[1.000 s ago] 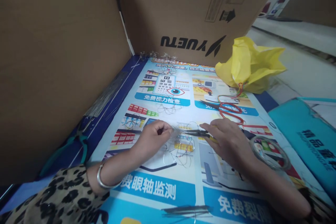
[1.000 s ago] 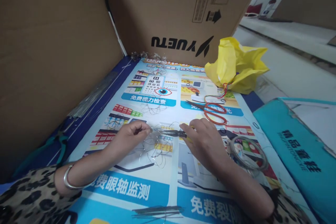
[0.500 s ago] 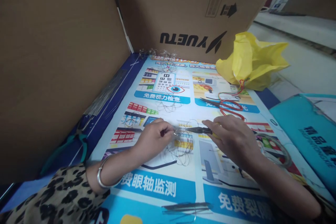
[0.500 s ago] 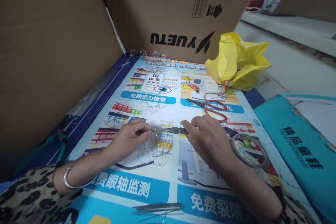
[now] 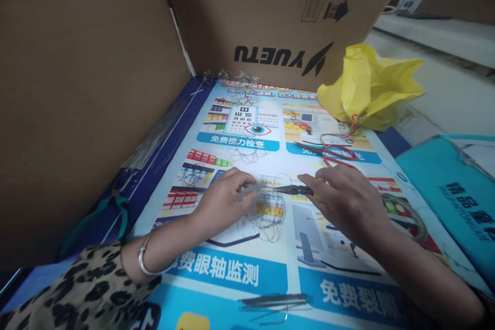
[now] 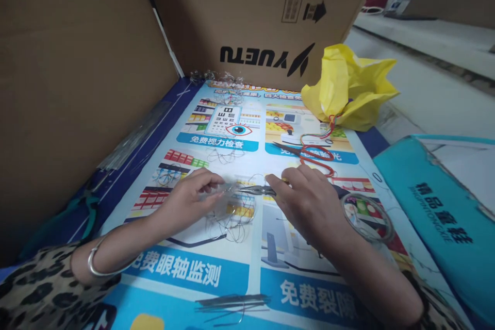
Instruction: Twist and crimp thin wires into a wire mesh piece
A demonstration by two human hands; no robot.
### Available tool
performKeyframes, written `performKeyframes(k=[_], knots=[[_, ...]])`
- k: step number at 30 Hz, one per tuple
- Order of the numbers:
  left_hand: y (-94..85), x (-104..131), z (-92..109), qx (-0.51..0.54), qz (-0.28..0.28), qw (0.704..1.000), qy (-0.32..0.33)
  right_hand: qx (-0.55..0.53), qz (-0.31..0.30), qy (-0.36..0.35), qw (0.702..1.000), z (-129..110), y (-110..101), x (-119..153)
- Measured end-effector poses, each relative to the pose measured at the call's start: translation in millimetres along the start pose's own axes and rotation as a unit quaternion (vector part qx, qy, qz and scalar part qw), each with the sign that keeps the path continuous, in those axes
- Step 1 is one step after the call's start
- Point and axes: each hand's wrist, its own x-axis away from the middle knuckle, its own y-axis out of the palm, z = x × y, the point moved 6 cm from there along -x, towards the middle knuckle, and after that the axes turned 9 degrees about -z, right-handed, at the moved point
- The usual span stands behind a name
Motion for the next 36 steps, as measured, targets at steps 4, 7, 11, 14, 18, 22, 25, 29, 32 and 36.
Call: performKeyframes(k=[4, 7, 11, 14, 18, 22, 25, 29, 32, 36], knots=[[-12.0, -1.7, 21.6, -0.059, 0.024, 0.995, 0.082, 0.007, 0.002, 0.000, 1.000, -1.3, -1.7, -1.3], [-11.0, -7.1, 36.8, -0.122, -0.009, 0.986, 0.116, 0.005, -0.001, 0.000, 1.000, -1.7, -2.0, -2.0], [-4.9, -14.9, 44.7, -0.192, -0.057, 0.975, 0.101, 0.000, -0.003, -0.002, 1.000, -2.0, -2.5, -2.5], [-1.6, -17.0, 45.6, -0.225, -0.070, 0.967, 0.098, 0.001, -0.005, 0.000, 1.000, -2.2, -2.5, -2.9], [0.5, -15.8, 44.8, -0.228, -0.073, 0.964, 0.117, 0.001, -0.005, 0.003, 1.000, -1.5, 0.4, -3.1], [-4.9, -13.7, 41.1, -0.185, -0.034, 0.975, 0.119, -0.029, 0.000, 0.010, 1.000, 2.5, 10.2, -1.6], [-9.3, -12.7, 35.6, -0.152, -0.008, 0.983, 0.100, -0.120, -0.009, 0.055, 0.991, 9.5, 19.9, -1.1], [-9.8, -12.1, 28.8, -0.130, 0.003, 0.989, 0.073, -0.315, -0.045, 0.150, 0.936, 10.5, 28.1, -3.1], [-7.6, -11.2, 25.8, -0.114, 0.005, 0.991, 0.066, -0.399, -0.064, 0.165, 0.900, -3.0, 28.0, -7.7], [-4.7, -8.5, 23.2, -0.095, 0.004, 0.993, 0.065, -0.426, -0.067, 0.149, 0.890, -20.3, 30.8, -12.4]])
